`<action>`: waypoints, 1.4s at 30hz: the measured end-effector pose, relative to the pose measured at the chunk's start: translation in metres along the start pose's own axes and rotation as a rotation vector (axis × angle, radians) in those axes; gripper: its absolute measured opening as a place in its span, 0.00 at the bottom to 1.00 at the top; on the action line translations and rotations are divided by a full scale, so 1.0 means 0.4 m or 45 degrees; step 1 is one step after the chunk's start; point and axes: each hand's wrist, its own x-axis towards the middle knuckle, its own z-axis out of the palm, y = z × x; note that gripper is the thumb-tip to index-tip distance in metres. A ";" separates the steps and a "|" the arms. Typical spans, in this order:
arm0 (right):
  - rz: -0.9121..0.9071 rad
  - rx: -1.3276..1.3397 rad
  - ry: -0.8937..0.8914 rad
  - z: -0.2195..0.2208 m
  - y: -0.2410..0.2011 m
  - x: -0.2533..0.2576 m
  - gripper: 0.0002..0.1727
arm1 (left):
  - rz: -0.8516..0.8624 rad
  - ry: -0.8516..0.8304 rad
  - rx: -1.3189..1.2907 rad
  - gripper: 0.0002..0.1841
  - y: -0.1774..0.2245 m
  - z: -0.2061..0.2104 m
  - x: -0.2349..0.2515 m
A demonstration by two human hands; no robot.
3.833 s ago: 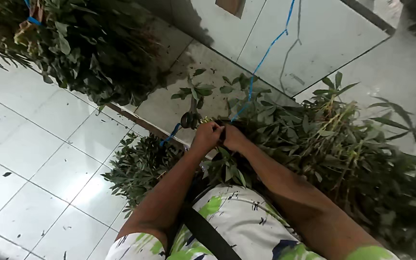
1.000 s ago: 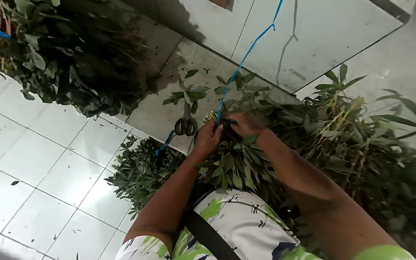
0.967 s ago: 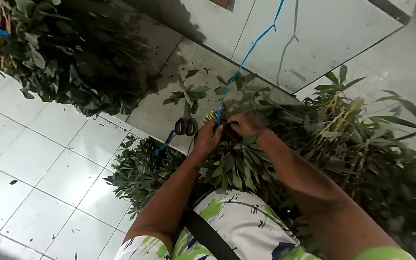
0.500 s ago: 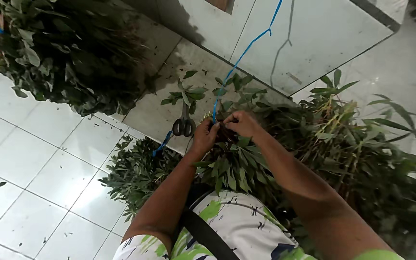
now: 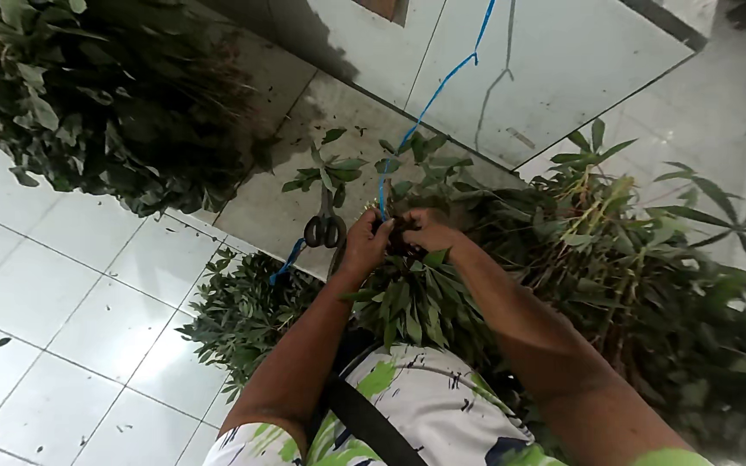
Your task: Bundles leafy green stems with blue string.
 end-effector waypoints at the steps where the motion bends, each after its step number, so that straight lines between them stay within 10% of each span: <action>1: -0.018 -0.100 0.026 0.002 -0.006 -0.002 0.19 | 0.010 -0.012 0.007 0.09 0.003 -0.001 -0.006; 6: -0.155 -0.425 0.329 0.053 -0.024 -0.037 0.11 | 0.216 0.074 0.151 0.07 -0.014 0.015 -0.009; 12: -0.440 -0.601 0.524 0.103 0.023 -0.069 0.26 | 0.275 0.171 0.316 0.06 -0.036 0.049 0.000; 21: -0.871 -0.781 0.601 0.025 0.031 -0.030 0.07 | 0.291 0.159 0.454 0.11 -0.032 0.038 0.006; 27: -0.469 -0.521 0.094 -0.034 0.005 -0.016 0.12 | 0.281 0.115 0.611 0.10 -0.046 0.001 0.002; 42: -0.037 -0.267 0.169 0.041 0.074 0.087 0.17 | 0.034 -0.049 0.174 0.15 -0.042 0.009 -0.005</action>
